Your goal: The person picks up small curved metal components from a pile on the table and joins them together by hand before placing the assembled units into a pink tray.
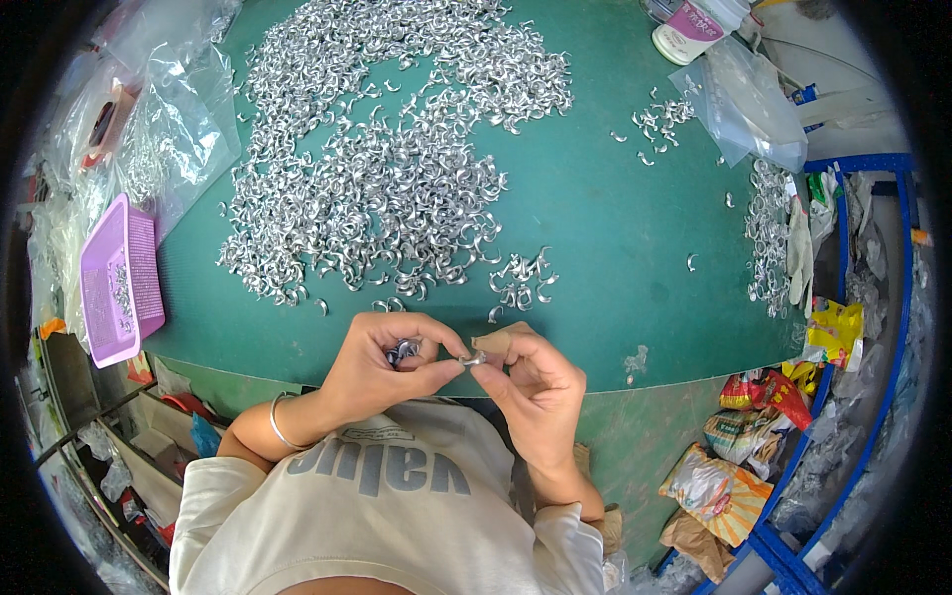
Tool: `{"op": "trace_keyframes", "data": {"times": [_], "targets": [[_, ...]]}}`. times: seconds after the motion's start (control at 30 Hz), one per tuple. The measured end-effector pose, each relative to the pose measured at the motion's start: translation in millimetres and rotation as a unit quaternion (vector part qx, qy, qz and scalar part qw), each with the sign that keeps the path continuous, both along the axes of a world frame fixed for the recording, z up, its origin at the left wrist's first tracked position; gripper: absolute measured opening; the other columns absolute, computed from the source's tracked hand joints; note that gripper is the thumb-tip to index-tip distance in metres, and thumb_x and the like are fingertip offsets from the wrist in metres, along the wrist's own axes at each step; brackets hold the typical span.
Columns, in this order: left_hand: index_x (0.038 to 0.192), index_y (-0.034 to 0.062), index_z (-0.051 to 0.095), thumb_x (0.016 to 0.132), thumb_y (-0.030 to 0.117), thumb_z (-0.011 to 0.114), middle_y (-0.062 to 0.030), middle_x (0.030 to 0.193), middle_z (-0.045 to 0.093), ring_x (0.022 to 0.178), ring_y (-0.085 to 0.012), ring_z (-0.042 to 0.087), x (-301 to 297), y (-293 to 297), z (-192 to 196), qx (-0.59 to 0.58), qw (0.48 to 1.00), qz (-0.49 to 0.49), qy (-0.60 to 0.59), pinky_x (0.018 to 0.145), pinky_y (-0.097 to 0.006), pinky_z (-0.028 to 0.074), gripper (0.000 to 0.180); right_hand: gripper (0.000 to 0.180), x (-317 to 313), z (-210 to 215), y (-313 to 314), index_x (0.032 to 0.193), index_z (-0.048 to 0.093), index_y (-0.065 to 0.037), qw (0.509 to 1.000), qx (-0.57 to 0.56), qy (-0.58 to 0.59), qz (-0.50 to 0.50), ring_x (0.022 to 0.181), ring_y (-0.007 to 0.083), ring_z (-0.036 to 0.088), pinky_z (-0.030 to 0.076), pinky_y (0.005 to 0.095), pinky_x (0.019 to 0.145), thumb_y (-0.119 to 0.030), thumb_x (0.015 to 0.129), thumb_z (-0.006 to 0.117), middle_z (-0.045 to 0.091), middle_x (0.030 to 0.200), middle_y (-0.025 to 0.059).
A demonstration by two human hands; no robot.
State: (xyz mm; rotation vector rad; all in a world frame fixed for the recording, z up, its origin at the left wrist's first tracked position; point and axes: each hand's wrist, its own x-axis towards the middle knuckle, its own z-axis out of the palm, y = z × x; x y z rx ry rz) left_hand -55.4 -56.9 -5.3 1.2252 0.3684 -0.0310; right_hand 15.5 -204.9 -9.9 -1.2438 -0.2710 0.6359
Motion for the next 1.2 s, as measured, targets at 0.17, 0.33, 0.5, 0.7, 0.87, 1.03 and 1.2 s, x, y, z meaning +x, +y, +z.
{"op": "trace_keyframes", "data": {"times": [0.17, 0.33, 0.5, 0.7, 0.87, 1.03, 1.2], "targets": [[0.084, 0.0008, 0.059, 0.079, 0.002, 0.058, 0.0074, 0.057, 0.039, 0.049, 0.0002, 0.028, 0, 0, -1, -0.109, 0.993, -0.033, 0.023, 0.043, -0.019, 0.019, 0.005, 0.017, 0, -5, -1, 0.087, 0.056, 0.006, 1.0, 0.014, -0.013, 0.019, 0.078, 0.0133, 0.051, 0.042, 0.0261, 0.071, 0.015, 0.072, 0.058, 0.057, 0.083, 0.0086], [0.08, 0.0033, 0.05, 0.082, 0.012, 0.048, 0.0029, 0.061, 0.043, 0.047, -0.0016, 0.028, 5, 7, -14, -0.51, 0.843, -0.093, 0.147, 0.039, -0.019, 0.02, 0.009, 0.014, -2, -9, -3, 0.083, 0.057, 0.005, 0.999, -0.011, -0.04, 0.023, 0.076, 0.0136, 0.051, 0.042, 0.0268, 0.07, 0.013, 0.073, 0.059, 0.058, 0.081, 0.009], [0.075, 0.0007, 0.046, 0.077, 0.017, 0.042, -0.0063, 0.064, 0.044, 0.047, -0.0081, 0.032, -1, 6, -19, -0.412, 0.908, -0.072, 0.033, 0.039, -0.021, 0.022, 0.016, 0.018, 30, -12, -13, 0.086, 0.061, 0.0, 0.885, -0.328, -0.295, -0.148, 0.072, 0.0169, 0.051, 0.04, 0.0276, 0.067, 0.001, 0.07, 0.067, 0.059, 0.085, 0.0071], [0.077, -0.0028, 0.051, 0.085, 0.022, 0.04, -0.0088, 0.065, 0.047, 0.046, -0.0094, 0.034, 6, 6, -18, -0.293, 0.953, -0.006, 0.078, 0.04, -0.022, 0.024, 0.028, 0.017, 36, -38, -12, 0.084, 0.059, -0.003, 0.754, -0.429, -0.493, -0.066, 0.081, 0.0251, 0.048, 0.036, 0.0348, 0.07, -0.003, 0.069, 0.067, 0.054, 0.087, 0.0078], [0.09, -0.0033, 0.059, 0.091, 0.024, 0.049, -0.0025, 0.067, 0.048, 0.05, -0.0041, 0.035, 10, -2, -15, -0.253, 0.962, 0.013, 0.102, 0.043, -0.019, 0.026, 0.029, 0.01, 32, -32, -11, 0.078, 0.056, 0.001, 0.838, -0.31, -0.435, -0.112, 0.071, 0.0228, 0.053, 0.041, 0.0296, 0.064, 0.006, 0.07, 0.061, 0.059, 0.078, 0.0102], [0.1, -0.0016, 0.06, 0.083, 0.01, 0.06, 0.0032, 0.065, 0.043, 0.054, -0.0031, 0.033, 11, -9, -13, -0.106, 0.993, 0.009, 0.049, 0.046, -0.019, 0.027, 0.021, 0.014, 15, -11, -8, 0.08, 0.056, 0.002, 0.934, -0.174, -0.305, -0.065, 0.07, 0.0174, 0.054, 0.041, 0.0249, 0.061, 0.009, 0.07, 0.062, 0.062, 0.079, 0.0097], [0.091, 0.0027, 0.066, 0.073, 0.001, 0.067, 0.0045, 0.062, 0.04, 0.055, -0.0031, 0.034, 12, -9, -6, 0.059, 0.998, 0.008, -0.031, 0.048, -0.02, 0.027, 0.018, 0.025, 7, -4, -7, 0.09, 0.053, 0.002, 0.95, -0.149, -0.274, -0.026, 0.072, 0.0158, 0.055, 0.041, 0.0242, 0.061, 0.011, 0.07, 0.064, 0.062, 0.082, 0.009]]}}
